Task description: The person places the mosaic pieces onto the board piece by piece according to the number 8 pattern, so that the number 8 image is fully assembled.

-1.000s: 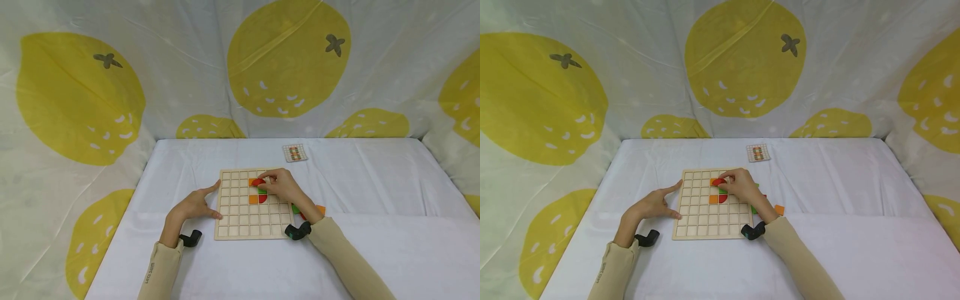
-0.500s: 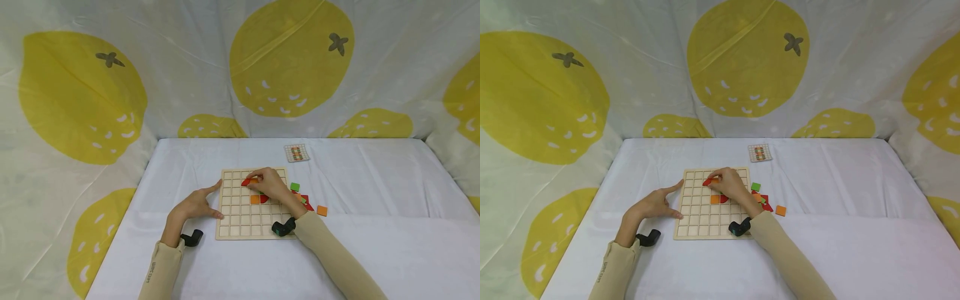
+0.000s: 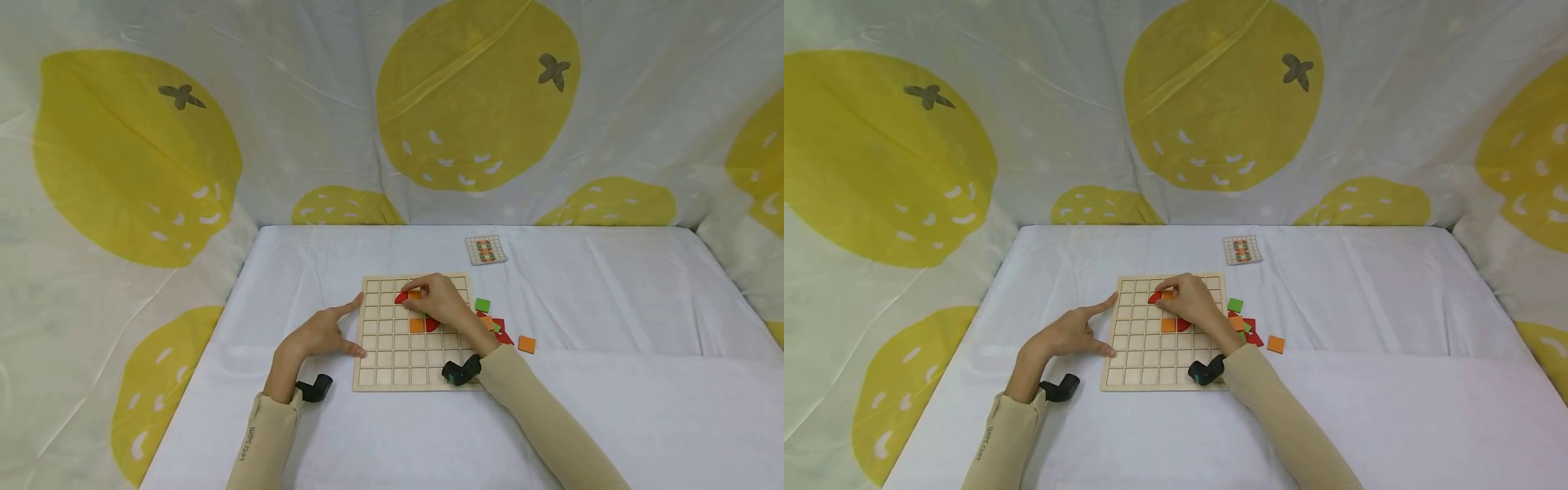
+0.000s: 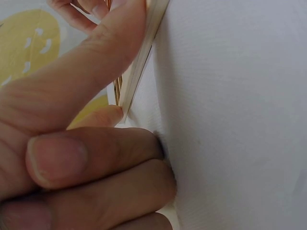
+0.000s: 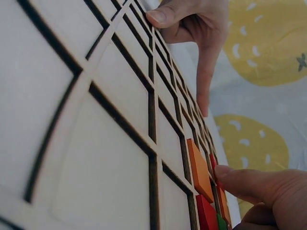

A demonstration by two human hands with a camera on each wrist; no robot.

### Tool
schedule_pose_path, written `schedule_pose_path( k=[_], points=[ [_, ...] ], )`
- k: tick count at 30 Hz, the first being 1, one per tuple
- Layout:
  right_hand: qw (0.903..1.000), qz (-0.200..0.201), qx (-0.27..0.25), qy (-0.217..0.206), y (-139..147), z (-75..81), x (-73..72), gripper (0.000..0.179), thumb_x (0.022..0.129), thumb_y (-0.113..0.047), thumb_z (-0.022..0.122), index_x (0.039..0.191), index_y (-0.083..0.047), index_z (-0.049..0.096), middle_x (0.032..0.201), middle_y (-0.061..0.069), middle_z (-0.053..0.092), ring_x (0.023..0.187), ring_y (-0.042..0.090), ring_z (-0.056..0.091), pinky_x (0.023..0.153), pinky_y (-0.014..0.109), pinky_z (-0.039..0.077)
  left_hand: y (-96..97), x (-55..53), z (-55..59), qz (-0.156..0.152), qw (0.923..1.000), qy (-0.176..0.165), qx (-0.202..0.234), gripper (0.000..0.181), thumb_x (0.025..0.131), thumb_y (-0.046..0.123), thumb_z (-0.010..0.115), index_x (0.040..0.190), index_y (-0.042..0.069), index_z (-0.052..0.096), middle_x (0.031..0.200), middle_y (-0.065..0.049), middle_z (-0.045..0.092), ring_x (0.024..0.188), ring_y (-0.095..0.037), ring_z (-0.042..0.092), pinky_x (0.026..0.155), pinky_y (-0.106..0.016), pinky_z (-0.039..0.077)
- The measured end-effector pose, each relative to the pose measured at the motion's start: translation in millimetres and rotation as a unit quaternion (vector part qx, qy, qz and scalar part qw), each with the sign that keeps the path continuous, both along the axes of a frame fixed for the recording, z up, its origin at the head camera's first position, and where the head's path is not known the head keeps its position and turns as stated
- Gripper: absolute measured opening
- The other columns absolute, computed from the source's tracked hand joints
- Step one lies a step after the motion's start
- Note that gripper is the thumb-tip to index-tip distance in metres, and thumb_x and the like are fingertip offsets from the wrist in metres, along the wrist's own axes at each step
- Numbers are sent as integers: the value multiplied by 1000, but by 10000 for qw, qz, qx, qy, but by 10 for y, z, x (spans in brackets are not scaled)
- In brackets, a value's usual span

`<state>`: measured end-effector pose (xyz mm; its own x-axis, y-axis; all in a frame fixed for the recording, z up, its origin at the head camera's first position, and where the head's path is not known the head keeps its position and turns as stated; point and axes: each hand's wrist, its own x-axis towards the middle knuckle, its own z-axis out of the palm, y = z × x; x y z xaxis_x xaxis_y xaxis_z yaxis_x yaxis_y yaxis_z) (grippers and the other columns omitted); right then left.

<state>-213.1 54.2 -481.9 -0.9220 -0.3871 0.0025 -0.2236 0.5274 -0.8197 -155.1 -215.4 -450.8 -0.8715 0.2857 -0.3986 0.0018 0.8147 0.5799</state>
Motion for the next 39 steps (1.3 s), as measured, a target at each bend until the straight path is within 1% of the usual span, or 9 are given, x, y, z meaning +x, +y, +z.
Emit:
schedule_pose_path(
  k=[7,10,13,16,19,24,27,32,39],
  points=[
    [10000,-48,80,-28,-9,27,4,23,92,-19,80,113,-12,81,58,-3,42,51,11,37,50,23,29,5,0,15,-11,10000,68,3,120,70,37,97,165,26,25,115,-17,69,76,-18,52,95,-43,47],
    [9999,-61,106,-25,-13,38,2,22,91,-19,80,112,-12,81,59,-3,43,52,11,38,51,23,30,4,-3,16,-12,10000,48,-7,120,70,37,97,165,26,25,103,-15,67,73,-17,50,91,-40,47],
    [9998,-108,157,-48,-11,46,0,22,91,-20,81,112,-13,82,60,-2,45,54,12,39,52,23,30,5,-6,16,-15,10000,20,-32,120,70,37,96,165,27,24,86,-7,59,70,-17,47,83,-36,45],
    [9996,-159,224,-63,-4,49,-2,22,91,-21,81,111,-14,82,62,-2,46,56,12,39,53,23,30,8,-8,19,-9,10000,-19,-32,120,70,38,96,165,28,24,78,-2,50,69,-16,45,78,-34,42],
    [9994,-217,242,-94,11,46,-2,21,91,-22,81,111,-15,82,63,-2,44,57,12,39,54,24,30,12,-11,26,9,10000,-38,-38,120,70,37,96,165,29,24,77,-1,50,69,-17,45,80,-34,43],
    [9995,-225,-85,-191,101,56,11,24,91,-21,81,113,-14,81,59,-3,39,56,13,33,57,25,28,8,-6,48,56,9999,-96,-37,120,70,36,96,165,29,23,82,-7,58,70,-17,47,87,-38,45],
    [9992,-173,-293,-211,213,92,43,27,92,-19,80,117,-11,79,58,-3,38,56,12,31,57,24,28,7,-2,56,85,9999,-126,-50,120,71,36,96,166,30,23,82,-8,60,71,-17,48,90,-40,46],
    [9993,-281,-192,-165,475,183,110,29,93,-20,78,120,-9,78,59,-2,38,53,13,33,54,25,31,6,-5,57,106,9998,-120,-84,119,71,36,96,166,30,23,87,-11,66,78,-18,53,100,-46,47],
    [9981,-589,76,-175,893,208,158,31,94,-21,78,122,-8,77,59,-2,34,50,13,28,48,25,28,14,-3,48,95,9999,-120,-36,120,71,36,96,165,30,23,84,-6,56,75,-19,49,85,-37,45]
  ],
)
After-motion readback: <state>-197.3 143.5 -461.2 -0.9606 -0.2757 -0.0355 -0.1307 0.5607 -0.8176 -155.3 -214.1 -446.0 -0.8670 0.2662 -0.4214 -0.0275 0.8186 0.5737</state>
